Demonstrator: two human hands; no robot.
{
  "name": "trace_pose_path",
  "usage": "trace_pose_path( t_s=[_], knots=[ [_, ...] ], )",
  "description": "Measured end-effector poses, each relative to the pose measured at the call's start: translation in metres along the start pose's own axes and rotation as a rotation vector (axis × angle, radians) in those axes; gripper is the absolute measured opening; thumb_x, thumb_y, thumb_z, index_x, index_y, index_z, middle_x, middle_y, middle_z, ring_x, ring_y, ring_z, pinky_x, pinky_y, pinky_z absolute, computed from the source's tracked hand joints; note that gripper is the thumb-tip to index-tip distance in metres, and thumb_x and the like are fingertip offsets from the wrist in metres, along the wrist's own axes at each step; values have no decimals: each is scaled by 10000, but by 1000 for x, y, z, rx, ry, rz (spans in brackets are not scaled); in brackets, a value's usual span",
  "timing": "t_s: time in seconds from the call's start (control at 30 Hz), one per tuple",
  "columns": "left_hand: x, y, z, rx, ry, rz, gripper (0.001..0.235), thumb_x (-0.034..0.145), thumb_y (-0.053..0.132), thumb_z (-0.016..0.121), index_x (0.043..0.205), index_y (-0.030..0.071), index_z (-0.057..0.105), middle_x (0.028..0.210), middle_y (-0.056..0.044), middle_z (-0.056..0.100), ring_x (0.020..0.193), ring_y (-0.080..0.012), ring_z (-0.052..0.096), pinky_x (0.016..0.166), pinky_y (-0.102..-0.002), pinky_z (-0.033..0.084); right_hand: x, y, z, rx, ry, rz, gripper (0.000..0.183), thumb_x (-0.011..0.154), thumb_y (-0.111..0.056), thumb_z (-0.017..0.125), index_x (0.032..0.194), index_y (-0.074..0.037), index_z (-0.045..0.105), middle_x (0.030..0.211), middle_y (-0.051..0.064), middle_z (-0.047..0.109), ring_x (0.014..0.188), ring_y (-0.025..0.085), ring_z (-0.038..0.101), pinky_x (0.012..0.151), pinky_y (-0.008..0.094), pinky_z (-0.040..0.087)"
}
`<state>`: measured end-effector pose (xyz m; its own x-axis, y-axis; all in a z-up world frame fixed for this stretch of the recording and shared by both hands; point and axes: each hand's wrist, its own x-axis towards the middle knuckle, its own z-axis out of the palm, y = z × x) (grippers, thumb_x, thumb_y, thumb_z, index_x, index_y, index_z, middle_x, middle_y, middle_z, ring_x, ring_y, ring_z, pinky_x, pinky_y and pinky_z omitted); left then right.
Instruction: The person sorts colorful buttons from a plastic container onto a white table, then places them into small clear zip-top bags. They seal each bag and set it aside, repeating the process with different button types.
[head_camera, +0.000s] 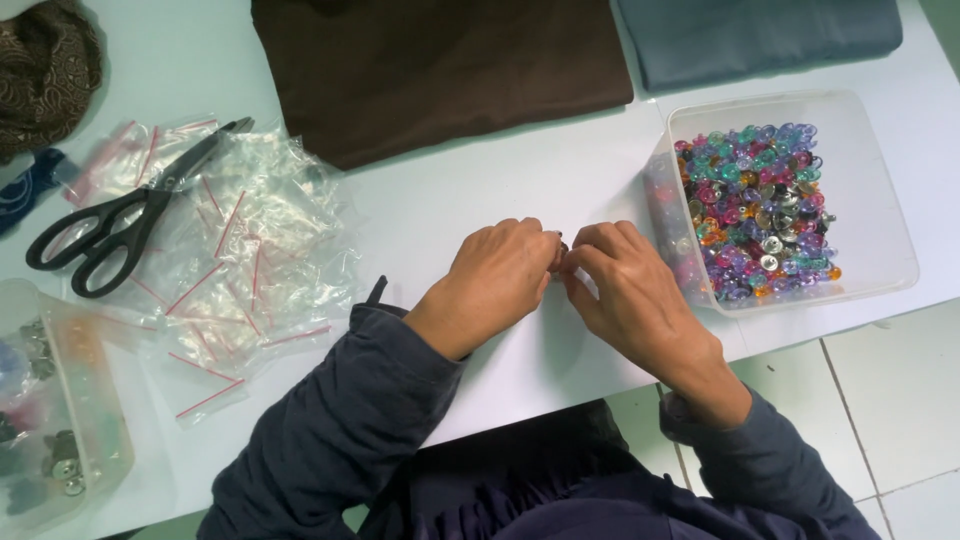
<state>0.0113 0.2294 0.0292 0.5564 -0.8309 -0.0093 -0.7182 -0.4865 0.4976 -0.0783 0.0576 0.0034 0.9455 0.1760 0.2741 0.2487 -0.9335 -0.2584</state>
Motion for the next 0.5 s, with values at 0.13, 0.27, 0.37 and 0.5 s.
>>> trace_pose_path(
  t_s=[0.13,0.27,0.37,0.5],
  knots=[
    [1,-3,-1,30,45,7,39,853,-17,712,831,1,739,717,-118,642,653,-215,647,617,-360,562,3,5,4,-64,40,-32,115,819,-62,799,887,-91,711,921,44,612,856,238,608,685,352,506],
    [4,8,-16,2,71,-9,42,879,28,710,889,17,750,741,-124,661,668,-227,666,620,-378,566,-1,-1,-15,-69,106,-39,89,870,-50,776,926,-97,726,945,36,611,863,233,604,686,349,507],
    [8,27,-28,-56,121,32,69,889,30,702,935,15,751,770,-140,673,708,-266,690,639,-396,573,-9,0,-51,-1,106,-14,103,884,-71,784,976,-104,749,978,50,637,902,237,618,739,341,516],
    [30,62,-15,-164,209,143,156,892,137,756,1037,102,710,969,-86,678,888,-322,650,756,-460,544,-30,33,-116,-2,116,-18,232,886,-61,837,1093,14,764,1111,192,708,1028,321,665,892,415,577]
  ],
)
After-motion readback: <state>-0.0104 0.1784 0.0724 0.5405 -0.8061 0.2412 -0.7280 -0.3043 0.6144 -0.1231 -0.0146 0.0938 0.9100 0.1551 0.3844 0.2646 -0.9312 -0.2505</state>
